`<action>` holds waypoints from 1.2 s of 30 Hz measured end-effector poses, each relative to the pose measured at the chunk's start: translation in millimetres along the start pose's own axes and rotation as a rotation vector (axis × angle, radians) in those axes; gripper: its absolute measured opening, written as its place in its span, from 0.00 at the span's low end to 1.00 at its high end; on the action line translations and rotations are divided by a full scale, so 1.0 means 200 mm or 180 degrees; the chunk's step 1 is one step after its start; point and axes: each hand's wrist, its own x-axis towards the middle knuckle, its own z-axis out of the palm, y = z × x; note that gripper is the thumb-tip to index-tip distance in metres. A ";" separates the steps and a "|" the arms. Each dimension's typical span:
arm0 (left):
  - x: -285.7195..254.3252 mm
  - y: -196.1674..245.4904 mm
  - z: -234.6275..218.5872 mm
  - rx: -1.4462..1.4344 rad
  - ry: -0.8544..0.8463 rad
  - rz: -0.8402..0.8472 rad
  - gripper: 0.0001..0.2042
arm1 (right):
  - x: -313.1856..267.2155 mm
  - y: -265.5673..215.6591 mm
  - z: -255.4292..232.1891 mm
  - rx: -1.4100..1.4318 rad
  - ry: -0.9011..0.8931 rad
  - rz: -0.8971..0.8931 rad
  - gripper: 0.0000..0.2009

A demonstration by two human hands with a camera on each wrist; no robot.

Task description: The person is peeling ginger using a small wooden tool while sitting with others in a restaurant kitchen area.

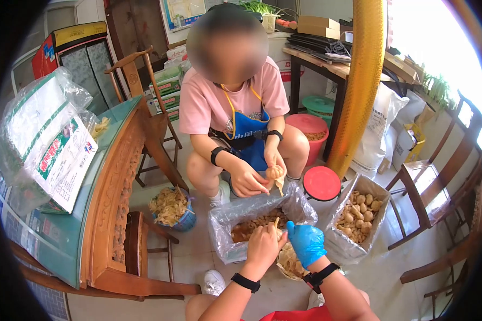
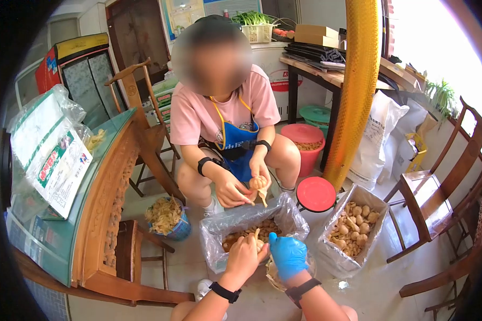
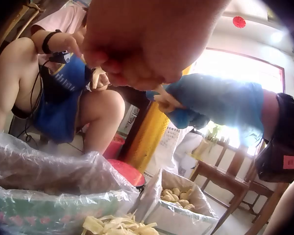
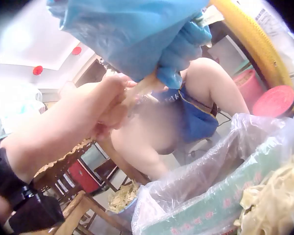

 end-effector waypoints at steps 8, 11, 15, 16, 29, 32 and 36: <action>0.01 -0.22 -0.13 -0.0038 0.0396 -0.0766 0.18 | 0.04 0.20 -0.10 0.0840 -0.0295 0.1049 0.25; -0.01 -0.20 -0.14 -0.0277 0.0131 -0.0778 0.19 | 0.00 0.21 -0.09 0.1151 -0.0288 0.0876 0.24; -0.04 -0.26 -0.04 -0.0929 0.0457 -0.0420 0.17 | -0.01 0.28 -0.04 0.1353 -0.0658 0.0961 0.21; -0.05 -0.28 -0.01 -0.0924 0.0446 -0.0423 0.17 | -0.01 0.28 -0.03 0.1327 -0.0839 0.0974 0.20; 0.00 -0.28 -0.08 -0.3817 0.0176 -0.1769 0.20 | -0.02 0.34 0.09 0.1498 -0.0979 0.0491 0.17; 0.01 -0.26 -0.10 -0.3734 0.0160 -0.1725 0.21 | -0.03 0.34 0.12 0.1549 -0.1047 0.0523 0.16; 0.02 -0.22 -0.11 -0.3687 0.0121 -0.1821 0.23 | -0.03 0.35 0.14 0.1548 -0.1205 0.0532 0.17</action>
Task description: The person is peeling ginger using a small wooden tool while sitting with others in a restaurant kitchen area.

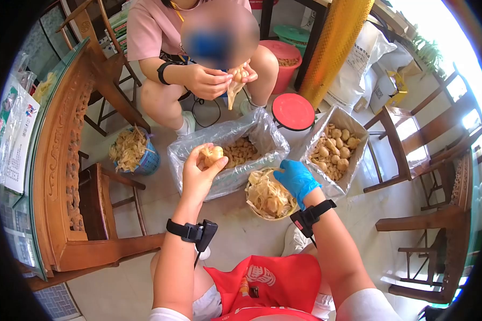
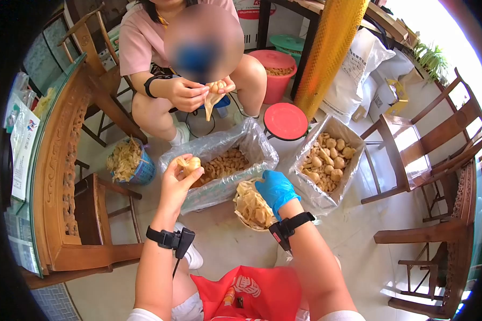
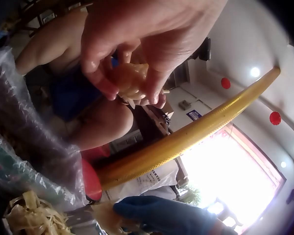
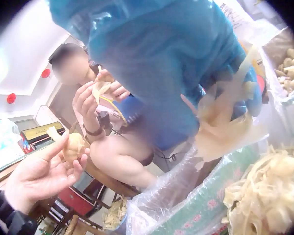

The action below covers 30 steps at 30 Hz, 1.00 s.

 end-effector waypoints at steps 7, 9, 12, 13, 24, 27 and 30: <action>0.01 -0.14 0.00 -0.0204 -0.0139 0.0147 0.21 | 0.04 0.13 0.10 -0.0392 0.0082 0.0015 0.21; 0.03 -0.16 0.01 -0.0084 -0.0211 0.0253 0.20 | 0.05 0.08 0.06 -0.0532 -0.0160 0.0111 0.22; 0.03 -0.12 0.03 0.0016 -0.0363 0.0130 0.19 | -0.01 -0.06 -0.05 -0.0060 -0.0132 0.0047 0.21; -0.01 -0.12 0.04 0.0044 -0.0495 -0.0006 0.19 | -0.04 -0.08 -0.05 -0.0076 -0.0216 0.0099 0.21; -0.10 -0.12 0.09 0.0983 -0.1031 0.0354 0.23 | -0.07 -0.31 0.00 0.2283 -0.0489 -0.0913 0.22; -0.10 -0.10 0.10 0.1104 -0.1088 0.0263 0.21 | -0.03 -0.29 0.02 0.2216 -0.0694 -0.0936 0.23; -0.10 -0.09 0.09 0.1387 -0.1151 0.0512 0.22 | -0.02 -0.26 0.04 0.2282 -0.0759 -0.0925 0.24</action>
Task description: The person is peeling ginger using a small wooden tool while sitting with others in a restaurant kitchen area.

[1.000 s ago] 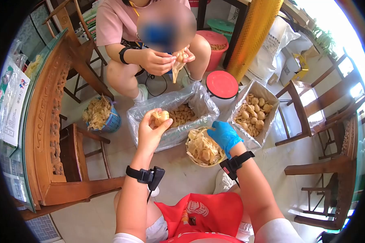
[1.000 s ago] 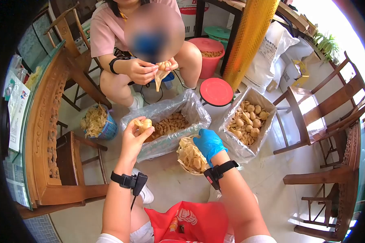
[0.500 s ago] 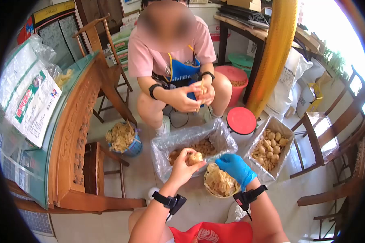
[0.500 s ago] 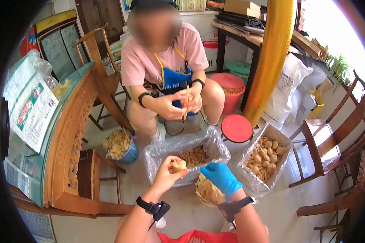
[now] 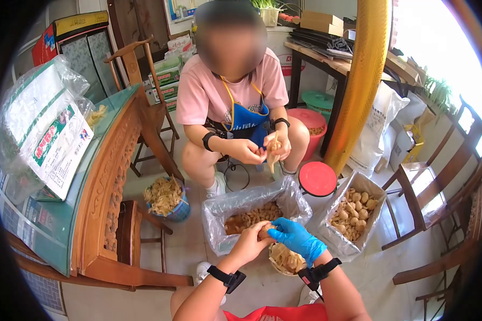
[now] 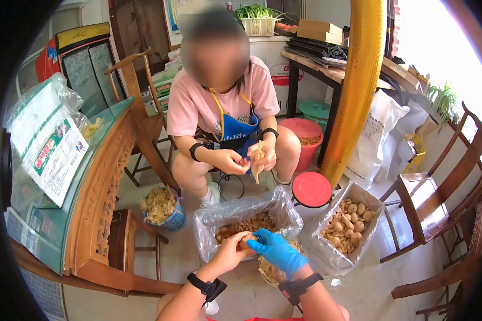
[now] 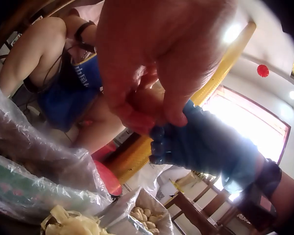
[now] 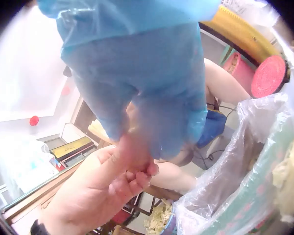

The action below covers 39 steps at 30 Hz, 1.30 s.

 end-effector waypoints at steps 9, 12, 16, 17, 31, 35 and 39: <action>-0.05 -0.01 0.02 0.0833 0.0400 0.0717 0.20 | -0.04 -0.02 0.05 0.0136 -0.0015 -0.0163 0.22; -0.03 0.07 -0.02 0.1200 0.0397 0.0491 0.21 | 0.01 -0.10 0.03 0.0505 -0.0104 -0.0155 0.23; -0.04 0.06 -0.03 0.1340 0.0381 0.0897 0.22 | -0.01 -0.17 0.01 0.0605 -0.0231 0.0343 0.19; -0.05 0.05 -0.03 0.1364 0.0292 0.0966 0.23 | 0.00 -0.16 0.00 0.0387 -0.0273 0.0281 0.19; -0.08 0.06 -0.07 0.1217 0.0016 0.1119 0.22 | -0.06 -0.10 -0.01 0.0672 -0.0437 0.0016 0.18; -0.08 0.07 -0.07 0.1161 0.0090 0.1137 0.24 | -0.07 -0.10 0.01 0.0766 -0.0385 -0.0104 0.19; -0.07 0.07 -0.06 0.1181 0.0232 0.1165 0.23 | -0.07 -0.12 0.01 0.0458 -0.0315 -0.0244 0.16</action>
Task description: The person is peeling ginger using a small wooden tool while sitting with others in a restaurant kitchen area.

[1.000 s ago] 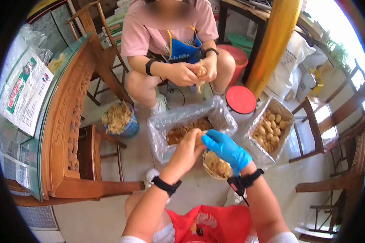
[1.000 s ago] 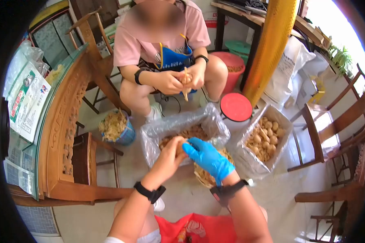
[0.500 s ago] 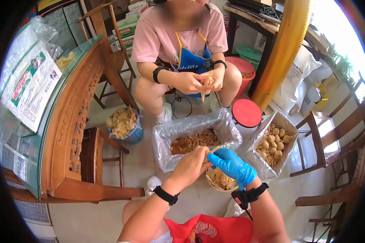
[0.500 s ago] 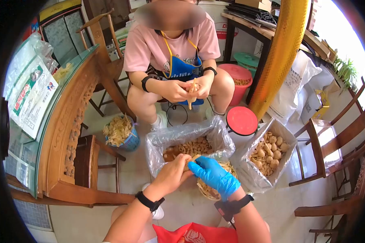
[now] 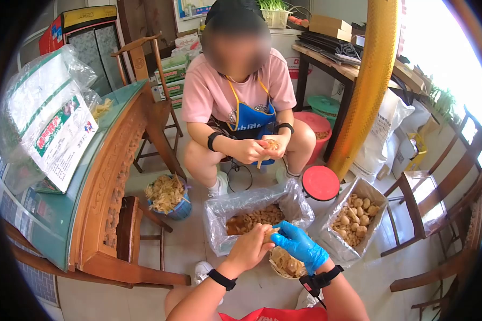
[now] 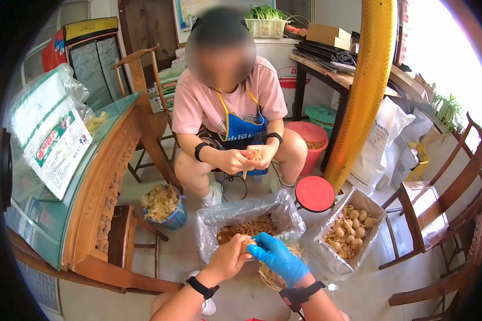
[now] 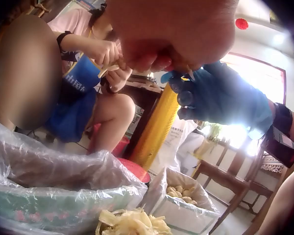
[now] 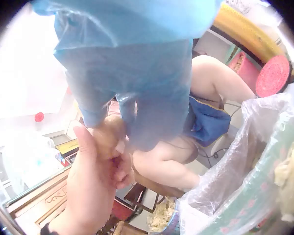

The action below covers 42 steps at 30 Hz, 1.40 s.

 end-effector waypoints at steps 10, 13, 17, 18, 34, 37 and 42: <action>-0.01 0.03 -0.03 0.0138 -0.0144 -0.0386 0.27 | -0.01 -0.02 0.02 -0.0065 0.0018 0.0114 0.17; -0.01 0.02 -0.03 0.0151 -0.0045 -0.0189 0.26 | 0.01 -0.04 0.03 0.0078 -0.0027 0.0150 0.18; -0.03 0.01 -0.03 0.0084 0.0088 -0.0157 0.25 | 0.00 -0.06 0.06 0.0136 -0.0121 0.0072 0.18; -0.02 0.02 -0.04 0.0108 0.0055 -0.0211 0.25 | 0.00 -0.07 0.06 0.0185 -0.0137 0.0023 0.18; 0.02 0.02 -0.04 0.0290 -0.0078 -0.0169 0.27 | 0.00 -0.05 0.04 0.0592 -0.0063 0.0264 0.23; 0.02 0.03 -0.03 0.0298 -0.0294 -0.0276 0.27 | 0.01 -0.02 0.02 0.0097 0.0121 0.0225 0.23; 0.02 0.02 0.01 -0.0649 -0.0056 -0.0330 0.25 | -0.01 -0.05 0.02 -0.0283 0.0288 -0.0227 0.21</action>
